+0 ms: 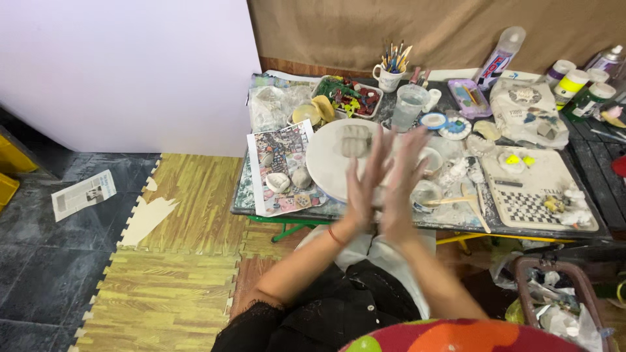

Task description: The person shapes a lump of gray clay into a cylindrical form by hand, rolling it between their palms. They then place the shaped clay onto a white rotating plate with other clay pieces and briefly handle a small yellow figurine.

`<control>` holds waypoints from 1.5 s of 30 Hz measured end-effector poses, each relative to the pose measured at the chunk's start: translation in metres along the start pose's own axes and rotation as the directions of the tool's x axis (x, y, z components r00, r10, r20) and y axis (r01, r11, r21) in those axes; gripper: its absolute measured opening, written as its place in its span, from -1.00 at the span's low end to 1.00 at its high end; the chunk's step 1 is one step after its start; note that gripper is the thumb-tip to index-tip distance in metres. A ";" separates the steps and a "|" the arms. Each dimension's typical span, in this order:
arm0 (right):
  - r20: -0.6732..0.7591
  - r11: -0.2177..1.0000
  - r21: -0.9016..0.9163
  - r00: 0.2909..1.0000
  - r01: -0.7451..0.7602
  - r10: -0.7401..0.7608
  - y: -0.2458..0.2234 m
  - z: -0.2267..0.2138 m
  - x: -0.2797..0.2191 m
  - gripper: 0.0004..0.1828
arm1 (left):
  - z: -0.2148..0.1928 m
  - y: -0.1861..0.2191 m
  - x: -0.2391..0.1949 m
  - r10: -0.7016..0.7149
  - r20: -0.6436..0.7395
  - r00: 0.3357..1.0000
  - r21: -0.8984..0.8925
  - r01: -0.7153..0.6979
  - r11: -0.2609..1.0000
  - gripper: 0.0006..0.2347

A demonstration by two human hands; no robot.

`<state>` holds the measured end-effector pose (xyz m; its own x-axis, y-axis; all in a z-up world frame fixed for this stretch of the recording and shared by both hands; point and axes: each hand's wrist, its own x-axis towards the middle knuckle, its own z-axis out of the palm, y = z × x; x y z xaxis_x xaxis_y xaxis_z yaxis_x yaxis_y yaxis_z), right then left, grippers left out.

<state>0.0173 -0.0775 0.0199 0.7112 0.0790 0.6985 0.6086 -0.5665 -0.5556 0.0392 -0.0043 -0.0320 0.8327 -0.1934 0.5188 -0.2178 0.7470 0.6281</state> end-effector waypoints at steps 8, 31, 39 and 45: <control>-0.292 0.996 0.085 0.956 -0.009 0.034 0.076 -0.004 0.010 -0.12 | -0.016 -0.054 -0.014 -0.091 -0.021 0.996 -0.053 0.089 0.995 -0.41; 0.323 0.929 0.264 0.931 -0.261 0.169 0.100 0.014 -0.082 -0.03 | -0.092 -0.057 0.005 -0.579 -0.081 0.812 -0.261 0.543 0.798 -0.65; 0.292 0.758 0.471 0.891 -0.451 0.349 0.145 0.018 -0.059 -0.30 | -0.131 -0.073 0.021 -0.559 0.013 0.829 0.003 0.559 0.829 -0.31; 0.011 0.753 0.452 0.847 -0.478 0.531 0.212 0.026 -0.017 -0.46 | -0.141 -0.053 0.096 -0.207 0.241 0.948 0.965 -0.210 0.158 -0.04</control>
<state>0.1439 -0.1777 -0.1215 0.9297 -0.2246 0.2920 0.2776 -0.0941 -0.9561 0.2024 0.0271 -0.0972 0.7122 -0.4909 0.5018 -0.7007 -0.4547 0.5497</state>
